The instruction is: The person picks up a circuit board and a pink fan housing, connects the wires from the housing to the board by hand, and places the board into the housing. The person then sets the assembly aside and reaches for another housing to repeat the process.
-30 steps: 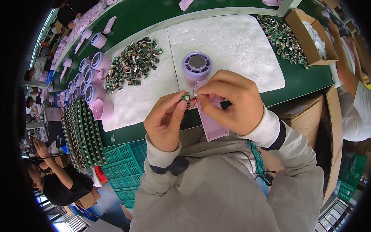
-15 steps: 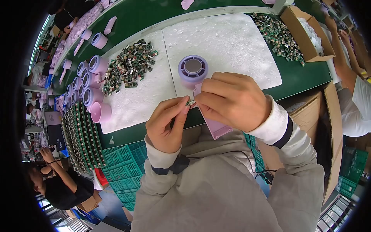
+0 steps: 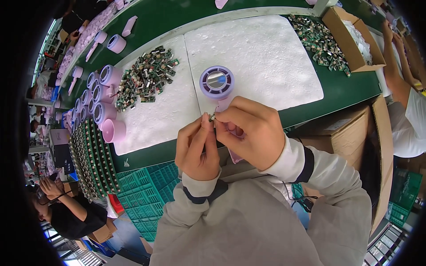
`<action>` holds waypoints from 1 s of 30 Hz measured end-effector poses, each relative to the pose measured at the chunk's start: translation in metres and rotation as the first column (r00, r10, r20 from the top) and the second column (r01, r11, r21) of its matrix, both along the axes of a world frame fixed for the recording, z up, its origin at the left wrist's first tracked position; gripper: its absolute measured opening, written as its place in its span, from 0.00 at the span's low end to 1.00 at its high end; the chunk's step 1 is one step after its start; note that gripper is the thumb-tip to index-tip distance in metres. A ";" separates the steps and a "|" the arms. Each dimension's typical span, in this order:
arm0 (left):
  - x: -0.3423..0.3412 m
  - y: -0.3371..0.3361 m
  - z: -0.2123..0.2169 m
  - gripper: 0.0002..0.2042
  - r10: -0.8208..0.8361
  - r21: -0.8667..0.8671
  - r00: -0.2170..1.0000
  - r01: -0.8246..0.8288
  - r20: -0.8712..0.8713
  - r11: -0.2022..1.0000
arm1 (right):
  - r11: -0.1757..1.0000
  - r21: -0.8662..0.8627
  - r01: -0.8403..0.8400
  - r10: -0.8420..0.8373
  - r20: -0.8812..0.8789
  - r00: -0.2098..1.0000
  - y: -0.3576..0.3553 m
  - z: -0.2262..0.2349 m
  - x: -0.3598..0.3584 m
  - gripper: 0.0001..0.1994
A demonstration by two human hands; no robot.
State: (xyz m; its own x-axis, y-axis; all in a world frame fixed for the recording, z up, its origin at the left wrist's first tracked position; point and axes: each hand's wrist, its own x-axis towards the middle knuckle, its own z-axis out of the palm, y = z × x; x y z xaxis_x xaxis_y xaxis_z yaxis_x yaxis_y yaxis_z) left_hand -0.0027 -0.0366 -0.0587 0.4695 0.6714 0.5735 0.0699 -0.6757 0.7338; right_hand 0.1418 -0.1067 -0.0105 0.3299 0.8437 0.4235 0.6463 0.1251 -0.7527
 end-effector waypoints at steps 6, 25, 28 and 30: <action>-0.005 0.012 0.012 0.20 -0.126 -0.054 0.988 0.122 -0.090 0.991 | 0.991 -0.110 -0.082 0.084 0.018 0.996 -0.004 0.000 0.020 0.12; -0.053 0.101 0.009 0.19 0.399 0.155 0.895 -0.373 -0.199 0.915 | 0.670 -0.691 -0.273 0.466 0.106 0.878 0.160 0.078 0.133 0.32; -0.050 0.098 0.007 0.20 0.369 0.110 0.911 -0.354 -0.184 0.929 | 0.921 -0.389 -0.003 0.223 0.520 0.825 0.216 0.048 0.193 0.29; -0.050 0.098 0.004 0.21 0.366 0.002 0.928 -0.367 -0.064 0.930 | 0.922 -0.316 0.222 0.061 0.688 0.723 0.241 0.044 0.211 0.28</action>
State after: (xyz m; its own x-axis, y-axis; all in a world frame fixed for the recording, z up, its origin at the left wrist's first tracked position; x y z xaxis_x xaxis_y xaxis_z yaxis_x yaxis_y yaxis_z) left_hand -0.0527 0.0612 -0.0547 0.2237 0.8090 0.5435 0.3569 -0.5869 0.7267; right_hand 0.3527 0.1343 0.0336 0.1494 0.9599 0.2374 0.9874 -0.1322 -0.0869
